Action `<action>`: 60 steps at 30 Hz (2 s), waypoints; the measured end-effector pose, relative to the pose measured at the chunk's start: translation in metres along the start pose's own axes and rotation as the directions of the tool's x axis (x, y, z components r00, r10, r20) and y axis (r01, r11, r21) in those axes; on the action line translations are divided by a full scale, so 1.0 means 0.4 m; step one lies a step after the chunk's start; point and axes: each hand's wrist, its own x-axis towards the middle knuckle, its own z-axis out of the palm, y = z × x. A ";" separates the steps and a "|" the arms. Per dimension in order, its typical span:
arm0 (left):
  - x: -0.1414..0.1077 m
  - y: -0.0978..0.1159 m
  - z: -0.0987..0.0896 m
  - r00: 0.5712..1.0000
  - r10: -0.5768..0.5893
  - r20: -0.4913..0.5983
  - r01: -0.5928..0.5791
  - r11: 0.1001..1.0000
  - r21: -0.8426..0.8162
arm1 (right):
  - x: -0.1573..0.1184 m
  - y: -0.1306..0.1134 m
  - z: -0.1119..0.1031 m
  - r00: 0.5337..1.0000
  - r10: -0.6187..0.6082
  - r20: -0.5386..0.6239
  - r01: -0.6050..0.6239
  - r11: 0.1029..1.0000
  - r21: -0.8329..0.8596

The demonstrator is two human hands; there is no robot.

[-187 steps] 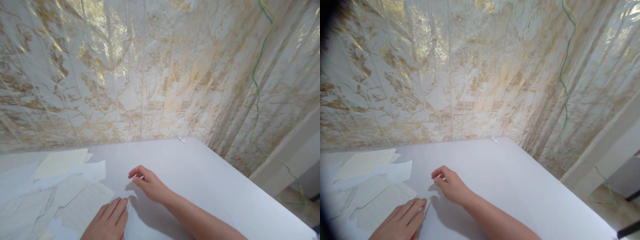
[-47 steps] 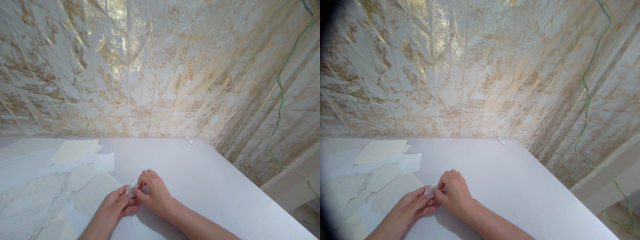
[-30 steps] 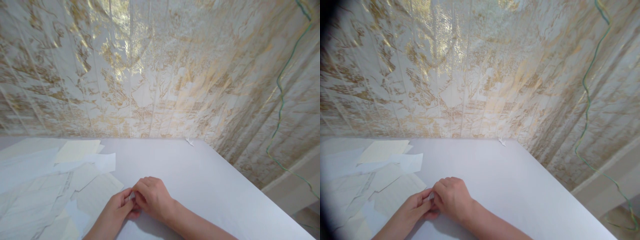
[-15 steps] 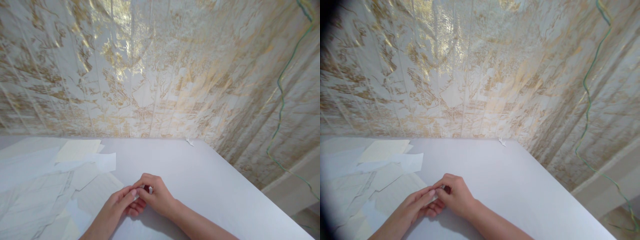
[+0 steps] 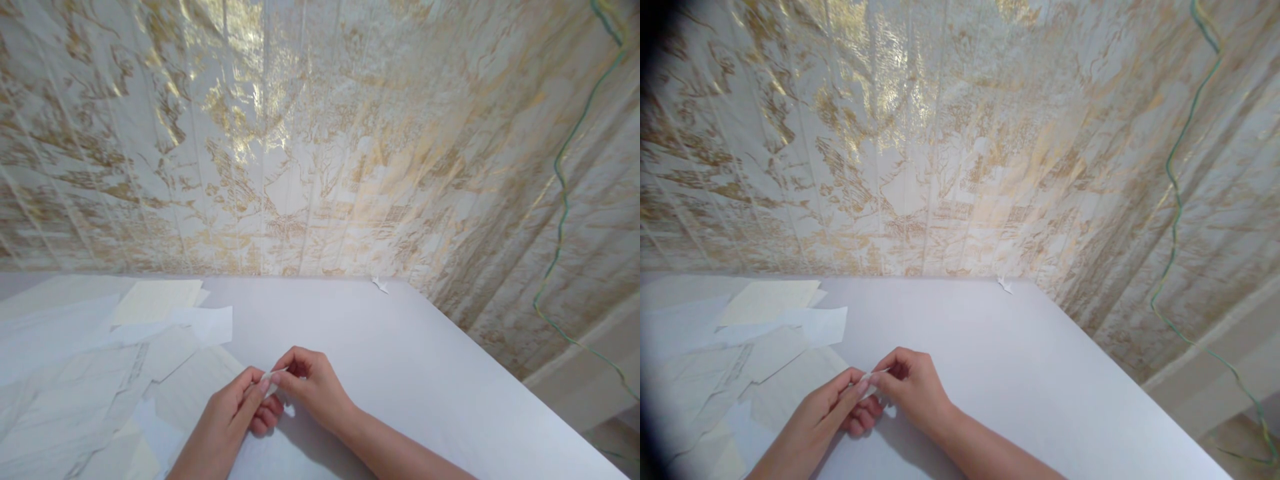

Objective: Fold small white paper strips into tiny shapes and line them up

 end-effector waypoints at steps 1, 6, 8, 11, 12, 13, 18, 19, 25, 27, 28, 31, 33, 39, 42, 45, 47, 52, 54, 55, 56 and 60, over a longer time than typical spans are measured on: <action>-0.001 0.002 0.000 1.000 0.005 -0.003 -0.005 1.000 0.013 | 0.001 0.001 0.001 1.000 0.019 0.006 -0.019 0.999 0.037; -0.004 0.009 0.002 1.000 0.013 -0.022 -0.011 0.998 0.058 | 0.009 0.005 -0.001 0.997 0.076 -0.008 -0.075 0.990 0.116; -0.004 0.006 0.002 1.000 0.011 -0.020 -0.010 0.998 0.063 | 0.011 0.004 -0.003 0.996 0.087 -0.012 -0.085 0.991 0.108; -0.004 0.002 0.002 1.000 0.011 -0.009 -0.010 0.997 0.070 | 0.012 0.003 -0.004 0.996 0.078 -0.036 -0.075 0.994 0.084; -0.004 0.003 0.003 1.000 0.009 -0.004 -0.009 0.997 0.074 | 0.011 0.002 -0.004 0.996 0.072 -0.043 -0.069 0.995 0.074; -0.005 0.004 0.003 1.000 0.008 0.000 -0.008 0.997 0.078 | 0.010 0.001 -0.003 0.997 0.066 -0.047 -0.063 0.996 0.066; -0.008 0.018 0.003 1.000 0.013 -0.015 -0.011 0.995 0.100 | 0.007 0.000 0.001 0.998 0.053 -0.028 -0.053 0.998 0.035; -0.008 0.019 0.003 1.000 0.011 -0.021 -0.009 0.995 0.103 | 0.008 0.000 0.000 0.998 0.050 -0.032 -0.049 0.998 0.027; -0.006 0.003 0.001 0.999 0.014 -0.049 -0.009 0.994 0.105 | 0.012 -0.006 -0.016 0.999 -0.041 -0.012 0.041 0.999 -0.006; -0.004 0.001 0.001 1.000 0.000 -0.031 0.004 0.993 0.122 | 0.011 -0.011 -0.017 0.998 -0.046 0.047 0.050 0.994 -0.092; -0.003 0.004 0.000 1.000 -0.001 -0.020 0.004 0.990 0.142 | 0.010 -0.012 -0.016 0.997 -0.049 0.060 0.058 0.985 -0.161; 0.006 0.023 -0.012 0.998 0.055 -0.019 -0.047 0.953 0.299 | 0.012 -0.010 -0.011 0.995 -0.096 0.035 0.102 0.917 -0.385; 0.011 0.030 -0.029 0.987 0.152 -0.057 -0.104 0.864 0.493 | 0.016 -0.002 -0.009 0.992 -0.123 0.037 0.125 0.859 -0.496; -0.011 -0.097 -0.086 0.800 0.532 0.279 -0.396 0.117 0.911 | 0.022 0.020 -0.006 0.992 -0.120 0.044 0.114 0.684 -0.721; -0.031 -0.177 -0.093 0.733 0.523 0.434 -0.441 -0.120 0.890 | 0.021 0.017 -0.003 0.990 -0.130 0.063 0.128 0.588 -0.799; -0.041 -0.185 -0.085 0.739 0.484 0.469 -0.424 -0.207 0.882 | 0.018 0.009 -0.004 0.989 -0.137 0.059 0.123 0.528 -0.841; -0.044 -0.155 -0.074 0.764 0.446 0.467 -0.409 -0.227 0.884 | 0.013 0.006 -0.005 0.990 -0.135 0.040 0.105 0.511 -0.853; -0.054 -0.052 -0.039 0.842 0.295 0.452 -0.407 -0.204 0.890 | -0.007 0.012 -0.004 0.986 -0.142 0.085 0.143 0.473 -0.869; -0.060 -0.034 -0.031 0.863 0.249 0.439 -0.405 -0.176 0.897 | -0.009 0.014 -0.008 0.984 -0.128 0.120 0.166 0.455 -0.875; -0.062 -0.035 -0.030 0.868 0.245 0.432 -0.403 -0.163 0.901 | -0.008 0.015 -0.012 0.984 -0.113 0.135 0.171 0.449 -0.877; -0.064 -0.043 -0.032 0.868 0.250 0.428 -0.402 -0.151 0.903 | -0.005 0.015 -0.017 0.985 -0.096 0.146 0.174 0.444 -0.879; -0.061 -0.130 -0.064 0.827 0.388 0.407 -0.383 -0.141 0.913 | 0.009 0.021 -0.043 0.987 -0.059 0.149 0.159 0.444 -0.882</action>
